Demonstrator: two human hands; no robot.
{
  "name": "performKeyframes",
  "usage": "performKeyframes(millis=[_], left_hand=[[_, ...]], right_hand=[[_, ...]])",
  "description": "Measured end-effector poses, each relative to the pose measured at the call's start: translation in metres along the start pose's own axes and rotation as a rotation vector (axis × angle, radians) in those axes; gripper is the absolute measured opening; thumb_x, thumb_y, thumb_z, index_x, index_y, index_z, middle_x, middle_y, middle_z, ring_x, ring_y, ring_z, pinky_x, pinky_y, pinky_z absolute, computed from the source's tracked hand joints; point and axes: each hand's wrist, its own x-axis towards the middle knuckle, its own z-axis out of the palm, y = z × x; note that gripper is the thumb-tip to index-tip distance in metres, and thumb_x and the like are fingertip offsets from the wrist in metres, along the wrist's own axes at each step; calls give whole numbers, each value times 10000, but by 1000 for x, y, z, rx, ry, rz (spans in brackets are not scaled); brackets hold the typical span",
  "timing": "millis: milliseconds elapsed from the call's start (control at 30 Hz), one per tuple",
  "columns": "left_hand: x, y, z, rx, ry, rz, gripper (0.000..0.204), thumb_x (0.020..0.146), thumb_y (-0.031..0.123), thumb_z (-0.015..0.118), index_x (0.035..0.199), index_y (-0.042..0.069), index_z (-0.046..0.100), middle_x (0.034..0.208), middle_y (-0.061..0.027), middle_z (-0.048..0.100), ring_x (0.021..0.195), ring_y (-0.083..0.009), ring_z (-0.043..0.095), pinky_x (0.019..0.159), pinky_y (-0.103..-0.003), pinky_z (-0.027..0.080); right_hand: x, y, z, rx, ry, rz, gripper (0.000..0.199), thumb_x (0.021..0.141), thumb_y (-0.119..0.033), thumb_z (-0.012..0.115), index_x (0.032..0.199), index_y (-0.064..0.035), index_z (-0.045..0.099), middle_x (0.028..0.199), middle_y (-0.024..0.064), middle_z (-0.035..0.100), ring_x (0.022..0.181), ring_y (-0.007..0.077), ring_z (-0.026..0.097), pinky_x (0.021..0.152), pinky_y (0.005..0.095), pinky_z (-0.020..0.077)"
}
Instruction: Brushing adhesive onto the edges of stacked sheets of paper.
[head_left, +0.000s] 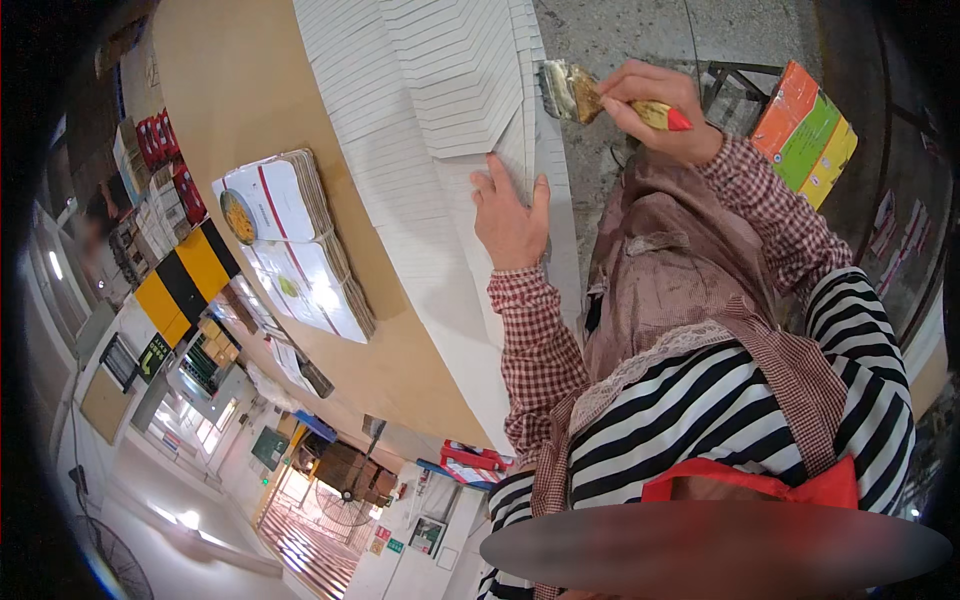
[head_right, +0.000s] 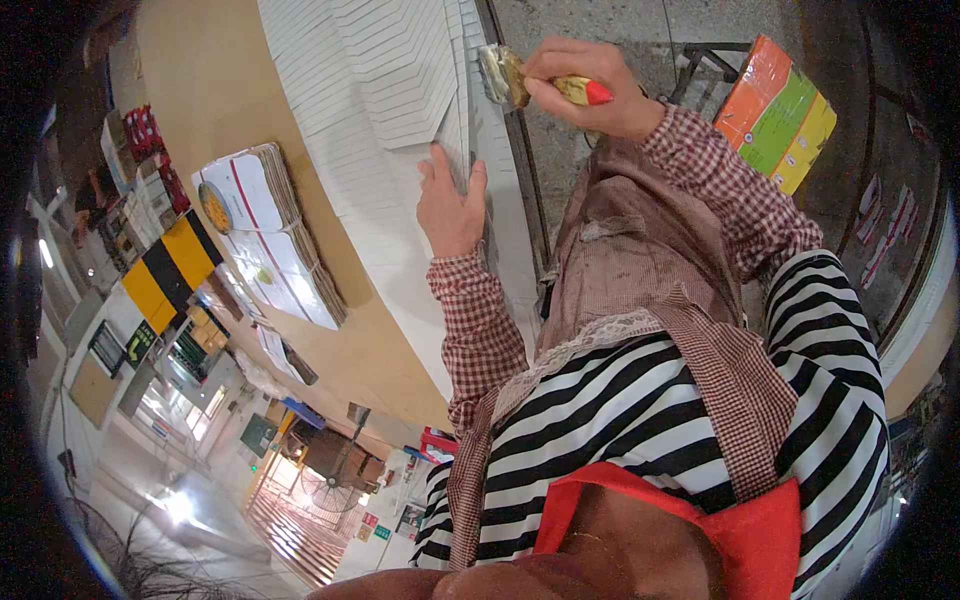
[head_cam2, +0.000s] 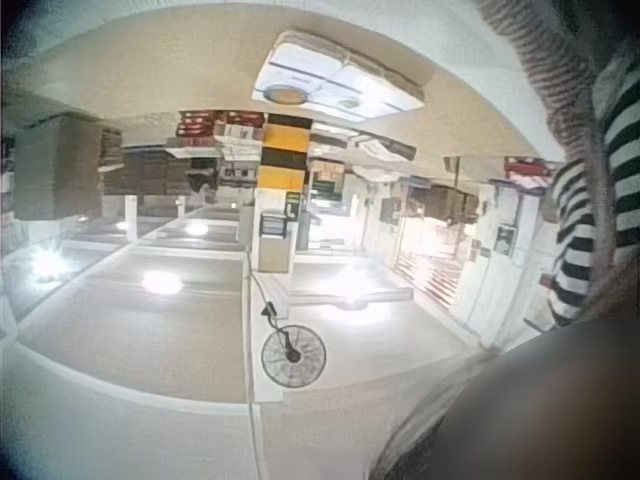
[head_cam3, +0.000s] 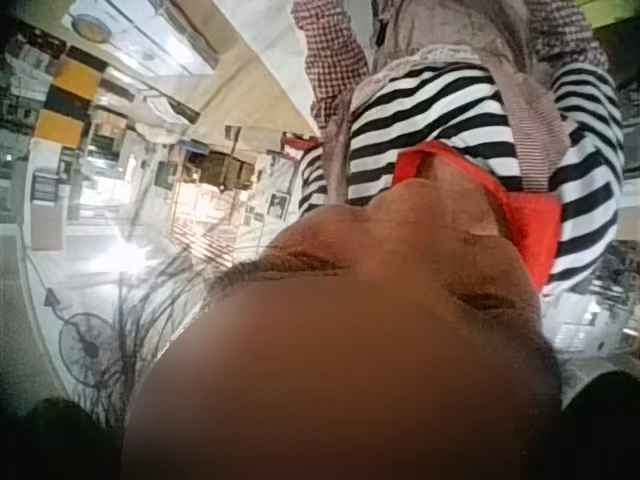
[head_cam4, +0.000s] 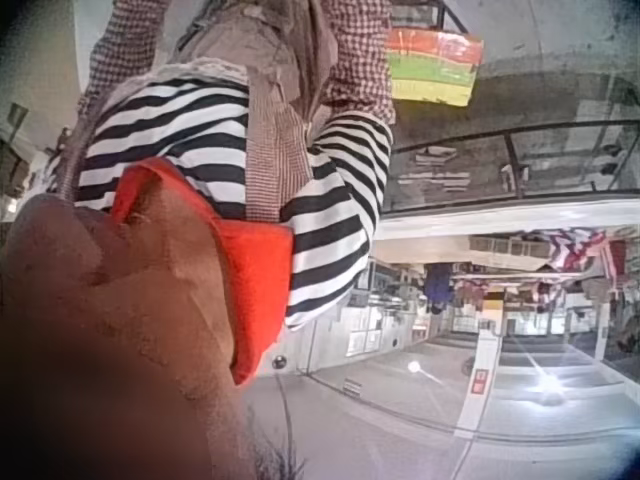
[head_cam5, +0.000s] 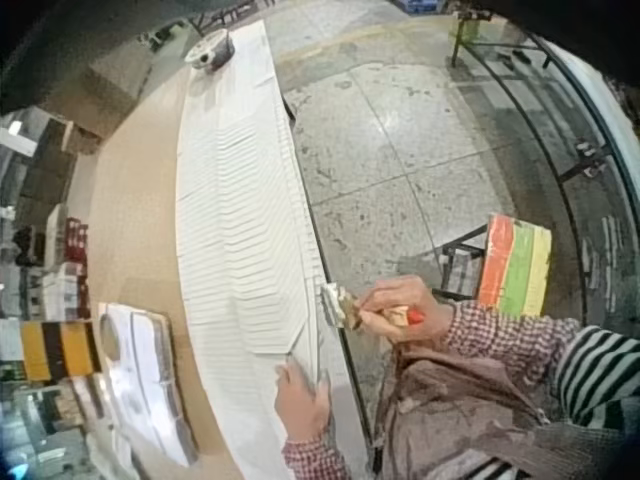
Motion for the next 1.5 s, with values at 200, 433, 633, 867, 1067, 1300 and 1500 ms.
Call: performKeyframes(millis=[200,433,633,867,1067,1300,1500], left_hand=[[-3,7,9,80,67,-24,765,860,465,553,1417,10,292,1333,-367,359,1192,-533,396,938,-499,415],[-16,13,50,185,340,-140,941,765,546,645,1436,16,251,1394,-350,285,1277,-511,291,1013,-507,334],[-74,5,71,284,264,-406,1024,712,572,695,1449,35,229,1456,-327,194,1347,-483,182,1067,-519,251],[-86,-26,30,-1,54,-245,852,806,496,621,1427,22,279,1400,-352,299,1262,-510,344,1018,-475,347],[-78,-35,10,-64,-29,-140,766,835,477,583,1386,-1,351,1309,-364,415,1211,-461,443,952,-449,405],[-77,-41,8,-30,-38,-145,752,838,485,566,1372,-5,367,1260,-374,452,1173,-453,477,914,-449,427],[-76,-37,11,18,-16,-100,748,840,482,564,1367,-11,371,1244,-373,464,1170,-451,479,892,-455,440]], right_hand=[[-29,-14,13,117,-144,122,59,792,-20,647,819,18,610,768,99,601,652,205,572,581,298,449],[-27,-38,-12,155,-63,252,51,798,-6,638,805,31,604,823,123,623,740,210,607,653,288,475],[-48,-32,-13,167,-100,240,64,790,-16,651,811,28,609,849,122,631,770,217,620,678,289,483],[-38,-26,5,82,-28,50,53,788,-42,668,802,-6,632,854,108,640,720,217,632,630,297,500],[-47,-20,28,-12,-5,-8,65,789,-40,672,816,-5,624,838,103,638,719,211,628,621,278,498],[-61,-47,24,68,-100,28,61,784,-4,654,827,19,618,885,120,648,740,217,633,640,285,496],[-57,-38,39,-1,-61,19,69,790,-18,656,823,4,599,773,100,597,688,210,597,611,291,475]])
